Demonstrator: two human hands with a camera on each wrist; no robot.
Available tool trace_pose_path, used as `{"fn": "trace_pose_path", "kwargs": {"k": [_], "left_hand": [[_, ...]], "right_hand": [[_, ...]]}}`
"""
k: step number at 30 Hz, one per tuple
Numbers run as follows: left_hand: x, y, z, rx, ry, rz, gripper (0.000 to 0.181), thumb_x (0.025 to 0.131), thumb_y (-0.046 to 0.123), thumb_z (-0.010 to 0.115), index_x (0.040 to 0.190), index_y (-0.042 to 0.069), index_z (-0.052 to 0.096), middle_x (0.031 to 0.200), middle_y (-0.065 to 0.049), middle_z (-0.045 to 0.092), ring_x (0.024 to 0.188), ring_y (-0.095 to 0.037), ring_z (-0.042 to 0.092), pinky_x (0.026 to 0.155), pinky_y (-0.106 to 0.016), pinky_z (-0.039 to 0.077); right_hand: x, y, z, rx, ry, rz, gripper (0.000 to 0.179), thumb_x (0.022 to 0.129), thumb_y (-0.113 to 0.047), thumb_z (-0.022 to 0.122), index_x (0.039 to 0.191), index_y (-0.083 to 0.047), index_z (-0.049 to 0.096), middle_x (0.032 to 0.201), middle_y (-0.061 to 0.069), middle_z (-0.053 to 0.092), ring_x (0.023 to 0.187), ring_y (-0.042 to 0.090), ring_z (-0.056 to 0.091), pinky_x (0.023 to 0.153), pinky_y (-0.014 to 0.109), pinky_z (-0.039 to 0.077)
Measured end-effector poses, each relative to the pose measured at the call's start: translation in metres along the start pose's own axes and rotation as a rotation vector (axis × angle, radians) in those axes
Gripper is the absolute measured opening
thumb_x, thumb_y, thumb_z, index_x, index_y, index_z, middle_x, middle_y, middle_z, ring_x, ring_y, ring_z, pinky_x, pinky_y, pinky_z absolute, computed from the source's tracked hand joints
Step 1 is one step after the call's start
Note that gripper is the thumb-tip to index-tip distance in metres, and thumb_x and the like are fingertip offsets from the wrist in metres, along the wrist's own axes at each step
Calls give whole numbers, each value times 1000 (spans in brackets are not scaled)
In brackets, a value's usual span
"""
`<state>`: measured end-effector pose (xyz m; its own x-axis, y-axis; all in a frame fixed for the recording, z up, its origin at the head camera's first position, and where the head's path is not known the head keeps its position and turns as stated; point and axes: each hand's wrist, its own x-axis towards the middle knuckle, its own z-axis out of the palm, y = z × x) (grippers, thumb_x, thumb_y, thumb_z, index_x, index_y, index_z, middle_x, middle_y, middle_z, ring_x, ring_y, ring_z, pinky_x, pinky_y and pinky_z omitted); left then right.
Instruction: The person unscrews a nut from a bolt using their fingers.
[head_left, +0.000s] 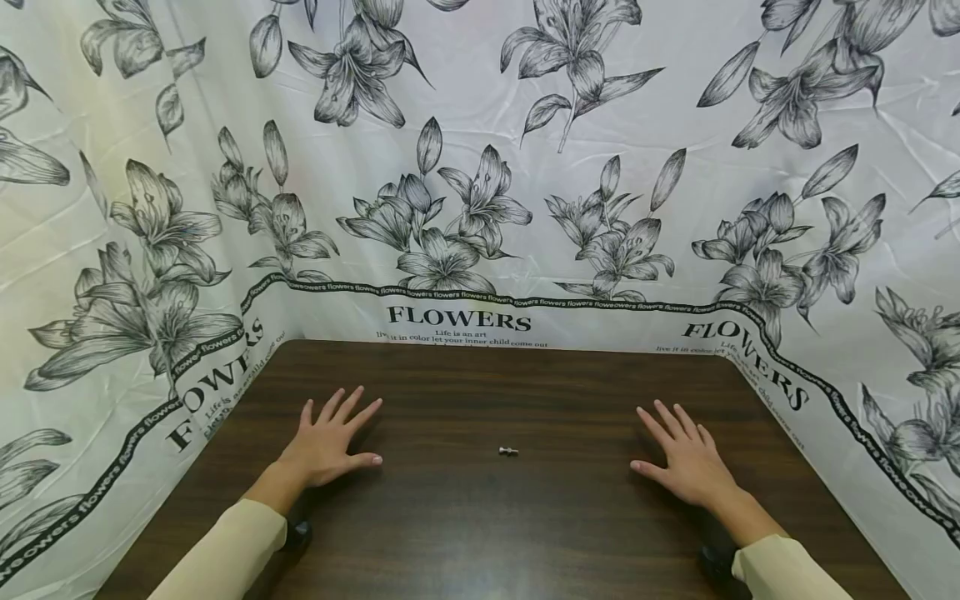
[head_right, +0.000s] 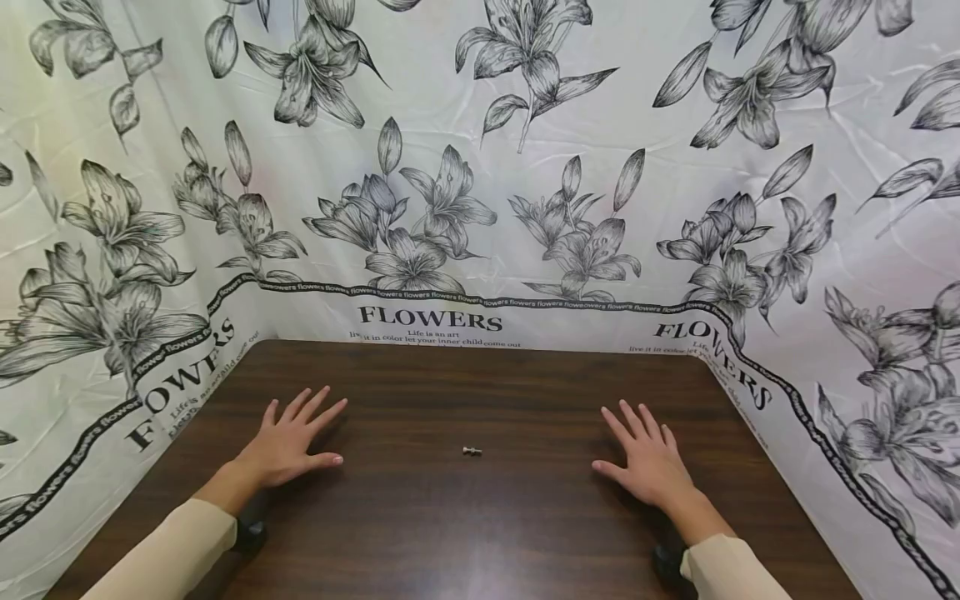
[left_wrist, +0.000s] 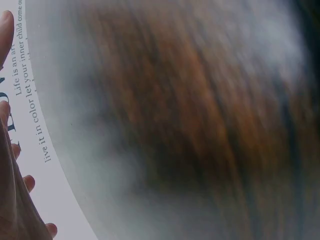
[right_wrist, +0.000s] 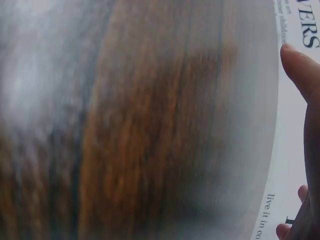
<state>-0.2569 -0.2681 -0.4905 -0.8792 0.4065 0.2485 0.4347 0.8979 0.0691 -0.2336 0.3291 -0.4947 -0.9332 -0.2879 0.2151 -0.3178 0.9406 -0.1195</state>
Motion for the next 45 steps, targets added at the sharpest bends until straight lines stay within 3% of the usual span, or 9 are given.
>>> {"fn": "trace_pose_path", "kwargs": {"k": [6, 12, 16, 24, 30, 38, 45], "left_hand": [[3, 5, 0, -30, -32, 0, 88, 82, 70, 59, 153, 27, 31, 157, -14, 23, 139, -45, 23, 98, -75, 12], [7, 16, -3, -51, 1, 22, 87, 81, 67, 62, 152, 25, 35, 154, -15, 30, 135, -45, 31, 96, -76, 17], [8, 22, -4, -37, -22, 32, 86, 82, 68, 60, 152, 26, 33, 155, -14, 30, 136, -43, 32, 98, -75, 19], [11, 32, -4, -109, -72, 28, 89, 81, 69, 60, 154, 27, 30, 157, -12, 27, 136, -42, 32, 96, -72, 26], [12, 42, -1, -177, -67, 59, 91, 80, 68, 63, 154, 29, 28, 157, -13, 25, 133, -43, 35, 94, -70, 31], [19, 57, 1, -251, -88, 90, 89, 79, 64, 68, 153, 34, 29, 158, -6, 27, 135, -36, 38, 96, -61, 38], [22, 71, 0, -273, -86, 81, 84, 79, 62, 69, 151, 40, 31, 155, 4, 32, 133, -27, 41, 94, -56, 42]], "right_hand": [[4, -6, 2, 34, 15, -32, 87, 86, -62, 60, 155, -23, 24, 157, 17, 23, 140, 44, 19, 98, 71, 24], [7, -14, 4, 97, 11, -42, 84, 88, -58, 61, 154, -19, 27, 154, 19, 28, 138, 44, 24, 94, 72, 28], [9, -19, 6, 144, 13, -53, 83, 89, -56, 62, 154, -17, 27, 154, 20, 28, 138, 45, 25, 94, 73, 28], [11, -26, 7, 315, 9, -53, 82, 91, -49, 64, 153, -10, 27, 153, 23, 29, 135, 48, 27, 99, 68, 26], [14, -37, 8, 463, 0, -54, 80, 92, -46, 64, 155, -17, 25, 154, 19, 30, 137, 44, 28, 99, 68, 26], [16, -50, 11, 499, 15, -65, 77, 92, -46, 64, 154, -18, 28, 153, 17, 33, 136, 43, 30, 99, 67, 28], [19, -60, 12, 491, 63, -76, 69, 93, -45, 61, 151, -19, 34, 149, 13, 40, 132, 37, 39, 97, 61, 37]]}}
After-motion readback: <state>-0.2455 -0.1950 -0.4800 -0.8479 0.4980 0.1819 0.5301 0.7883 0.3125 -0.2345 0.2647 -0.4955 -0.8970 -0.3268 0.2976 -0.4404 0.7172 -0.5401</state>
